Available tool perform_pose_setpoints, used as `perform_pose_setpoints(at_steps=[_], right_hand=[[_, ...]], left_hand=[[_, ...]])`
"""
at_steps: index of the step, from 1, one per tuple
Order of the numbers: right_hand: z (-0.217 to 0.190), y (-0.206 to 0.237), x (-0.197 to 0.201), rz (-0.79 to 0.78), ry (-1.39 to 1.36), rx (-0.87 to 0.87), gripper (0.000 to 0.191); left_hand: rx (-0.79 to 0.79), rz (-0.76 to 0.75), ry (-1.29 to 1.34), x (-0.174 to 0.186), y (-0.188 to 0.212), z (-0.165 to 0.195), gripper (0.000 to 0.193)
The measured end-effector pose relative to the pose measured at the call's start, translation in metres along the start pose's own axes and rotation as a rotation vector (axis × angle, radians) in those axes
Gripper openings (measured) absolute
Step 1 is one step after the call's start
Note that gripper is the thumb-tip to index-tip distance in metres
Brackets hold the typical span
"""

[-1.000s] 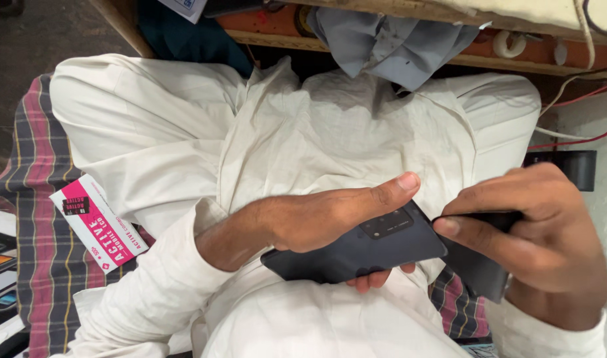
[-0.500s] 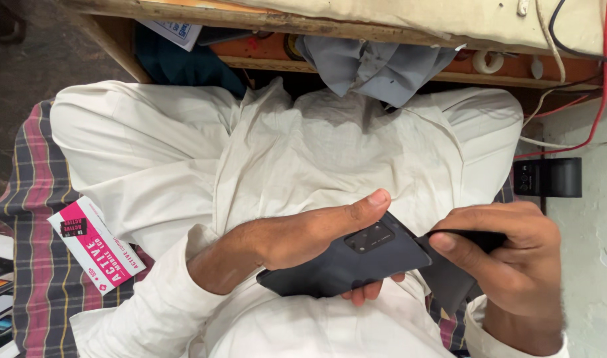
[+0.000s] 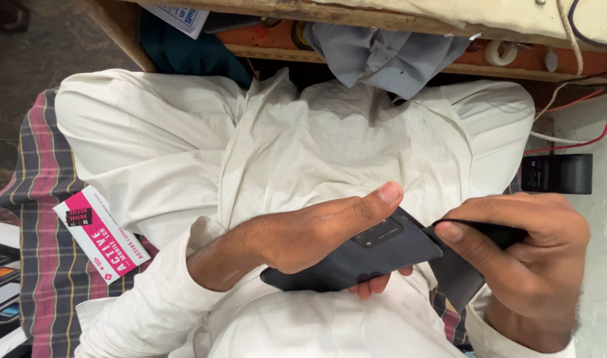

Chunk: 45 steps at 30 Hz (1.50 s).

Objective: The person sits on the floor and works on a smartphone. They remove its case, spray and wipe the phone, pry off the back cover to expose the battery and internals, then use a green pry tool to work on components inside the open phone resting on the bench.

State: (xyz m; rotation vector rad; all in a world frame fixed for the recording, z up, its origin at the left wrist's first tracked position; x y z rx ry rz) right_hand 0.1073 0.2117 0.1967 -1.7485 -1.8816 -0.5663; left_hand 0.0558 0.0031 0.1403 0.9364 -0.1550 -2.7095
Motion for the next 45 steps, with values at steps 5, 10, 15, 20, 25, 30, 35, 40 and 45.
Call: perform_pose_setpoints(at_steps=[5,10,15,20,25,30,35,40,45], right_hand=[[-0.009,-0.002,-0.002,0.009,0.007,-0.021,0.006],[-0.014,-0.002,-0.003,0.036,0.050,0.005,0.007],[-0.018,-0.004,-0.004,0.045,0.039,0.016,0.006],[-0.016,-0.004,-0.003,0.021,0.057,0.013,0.005],[-0.011,-0.004,-0.002,0.008,0.101,0.040,0.006],[-0.001,-0.016,0.013,-0.255,0.063,-0.127,0.007],[0.008,-0.014,0.019,-0.414,-0.063,-0.054,0.007],[0.006,0.009,0.015,-0.302,0.176,0.009,0.010],[0.000,0.006,0.007,-0.285,0.087,0.052,0.012]], left_hand=[[-0.023,0.024,-0.060,-0.002,0.001,0.001,0.093],[-0.025,0.055,-0.116,-0.006,0.003,0.001,0.093],[-0.021,0.092,-0.148,-0.008,0.003,0.000,0.094],[-0.002,0.106,-0.180,-0.008,0.002,-0.002,0.095],[0.001,0.118,-0.194,-0.008,0.001,0.000,0.094],[0.069,0.184,-0.303,-0.013,0.003,0.005,0.091],[0.162,0.219,-0.479,-0.019,0.004,0.004,0.087],[0.158,0.198,-0.470,-0.018,0.005,0.000,0.089],[0.046,0.174,-0.374,-0.012,0.004,0.000,0.089]])
Point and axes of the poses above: each hand's wrist, its own y-axis away from the middle knuckle, its own x-axis out of the back of the hand, z = x × y, the point moved 3 cm from there along -y, towards the middle knuckle, and after that the axes turned 3 degrees about y, right-handed, at the moved point
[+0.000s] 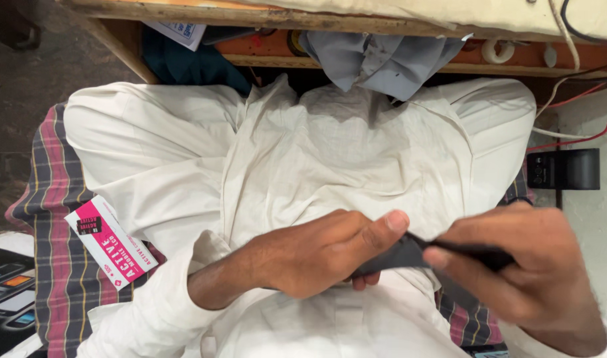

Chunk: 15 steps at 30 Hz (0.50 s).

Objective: The person sits on the floor and works on a smartphone. They remove its case, spray and wipe the phone, pry off the back cover to expose the battery and internals, then use a green pry tool to work on components inside the open phone resting on the bench.

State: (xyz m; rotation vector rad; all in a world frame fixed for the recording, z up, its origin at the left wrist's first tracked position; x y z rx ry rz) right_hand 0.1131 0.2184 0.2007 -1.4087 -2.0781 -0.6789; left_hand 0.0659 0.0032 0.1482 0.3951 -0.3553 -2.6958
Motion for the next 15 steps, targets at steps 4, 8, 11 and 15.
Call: perform_pose_setpoints(at_steps=[4,8,11,15], right_hand=[[0.006,-0.008,0.004,-0.055,-0.046,-0.038,0.007],[0.011,-0.006,0.006,-0.174,-0.071,-0.139,0.007],[0.013,-0.003,0.003,-0.201,0.036,-0.269,0.013],[-0.006,0.006,-0.004,-0.018,0.133,-0.046,0.012]], left_hand=[[0.106,-0.054,-0.052,-0.001,-0.002,-0.005,0.091],[0.093,-0.071,-0.057,-0.003,-0.004,-0.004,0.091],[0.185,-0.039,-0.106,-0.002,-0.004,-0.006,0.089],[0.137,-0.011,-0.126,-0.004,-0.002,-0.004,0.086]])
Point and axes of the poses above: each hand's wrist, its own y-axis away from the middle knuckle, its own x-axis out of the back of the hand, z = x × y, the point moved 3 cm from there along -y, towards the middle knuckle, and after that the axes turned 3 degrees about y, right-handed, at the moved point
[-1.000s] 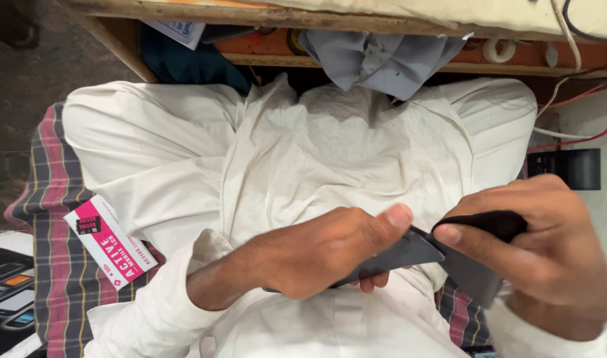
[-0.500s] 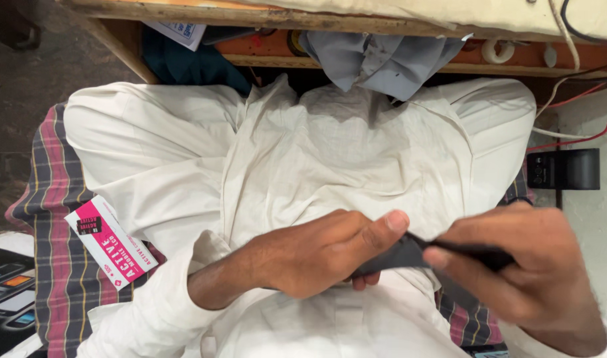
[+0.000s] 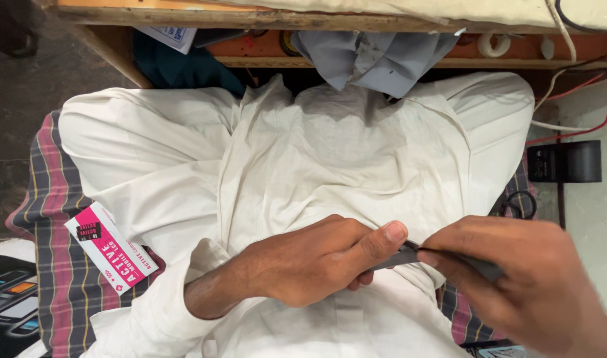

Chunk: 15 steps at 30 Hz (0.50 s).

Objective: The person sits on the floor and works on a smartphone. They remove its case, spray and wipe the phone, pry off the back cover to expose the battery and internals, then use a green pry tool to work on components inside the open phone resting on the bench.

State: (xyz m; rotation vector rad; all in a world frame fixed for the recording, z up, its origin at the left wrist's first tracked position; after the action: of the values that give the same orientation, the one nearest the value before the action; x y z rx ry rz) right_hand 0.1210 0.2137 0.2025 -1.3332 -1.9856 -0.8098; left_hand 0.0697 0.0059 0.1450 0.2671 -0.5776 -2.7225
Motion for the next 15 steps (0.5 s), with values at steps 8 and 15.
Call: perform_pose_setpoints(at_steps=[8,15], right_hand=[[0.004,-0.007,-0.010,0.103,-0.064,0.122,0.005],[0.011,-0.019,-0.012,0.063,-0.225,0.151,0.008]], left_hand=[[-0.021,-0.017,0.071,0.001,0.000,-0.004,0.086],[-0.066,-0.100,0.181,0.003,-0.005,-0.008,0.088]])
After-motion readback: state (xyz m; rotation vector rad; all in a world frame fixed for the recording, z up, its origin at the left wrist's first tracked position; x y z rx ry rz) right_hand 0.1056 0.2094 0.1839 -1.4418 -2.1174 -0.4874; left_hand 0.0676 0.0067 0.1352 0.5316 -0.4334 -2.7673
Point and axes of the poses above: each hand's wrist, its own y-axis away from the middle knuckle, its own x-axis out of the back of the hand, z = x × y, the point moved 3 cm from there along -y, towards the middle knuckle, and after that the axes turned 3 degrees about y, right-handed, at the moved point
